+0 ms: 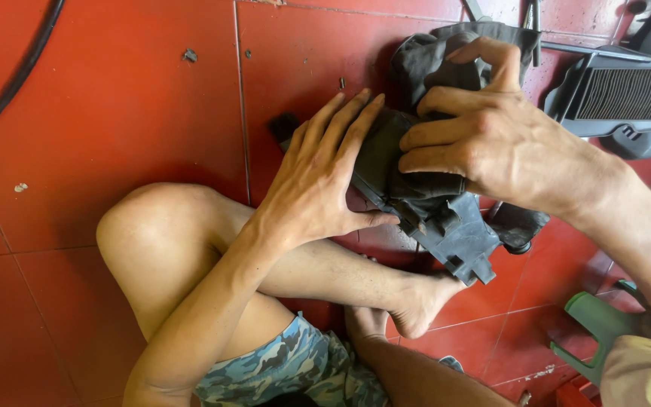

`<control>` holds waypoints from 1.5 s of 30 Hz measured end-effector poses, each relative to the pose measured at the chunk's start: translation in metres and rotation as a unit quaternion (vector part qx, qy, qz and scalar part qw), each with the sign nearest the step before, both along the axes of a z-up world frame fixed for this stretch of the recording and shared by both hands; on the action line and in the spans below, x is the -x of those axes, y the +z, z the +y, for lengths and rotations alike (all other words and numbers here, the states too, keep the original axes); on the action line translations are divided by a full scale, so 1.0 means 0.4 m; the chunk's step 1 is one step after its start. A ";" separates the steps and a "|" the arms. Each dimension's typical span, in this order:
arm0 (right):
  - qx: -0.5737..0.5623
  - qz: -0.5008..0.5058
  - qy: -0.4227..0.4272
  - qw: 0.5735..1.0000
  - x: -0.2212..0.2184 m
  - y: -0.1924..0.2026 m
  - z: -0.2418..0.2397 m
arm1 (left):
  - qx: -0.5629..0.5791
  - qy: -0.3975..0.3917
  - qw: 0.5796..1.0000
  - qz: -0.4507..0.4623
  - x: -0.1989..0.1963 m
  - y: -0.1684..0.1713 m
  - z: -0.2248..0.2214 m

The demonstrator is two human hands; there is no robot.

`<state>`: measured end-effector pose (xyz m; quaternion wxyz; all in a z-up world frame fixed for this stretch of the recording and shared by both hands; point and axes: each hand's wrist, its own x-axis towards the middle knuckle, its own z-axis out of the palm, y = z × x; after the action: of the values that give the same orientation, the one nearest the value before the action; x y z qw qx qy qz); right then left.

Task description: Prying a bezel from a motorcycle air filter housing and cleaning the components with a cloth and brush.

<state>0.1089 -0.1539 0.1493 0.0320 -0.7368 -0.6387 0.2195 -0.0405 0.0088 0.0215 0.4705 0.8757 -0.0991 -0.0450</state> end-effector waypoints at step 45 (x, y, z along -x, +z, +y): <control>0.043 -0.172 0.027 0.984 0.050 0.025 -0.041 | 0.080 0.012 0.997 0.003 -0.011 -0.019 0.007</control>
<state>0.0887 -0.1704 0.1591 -0.1164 -0.7471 -0.6438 0.1177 -0.0361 0.0117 0.0138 0.5400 0.8361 -0.0905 -0.0339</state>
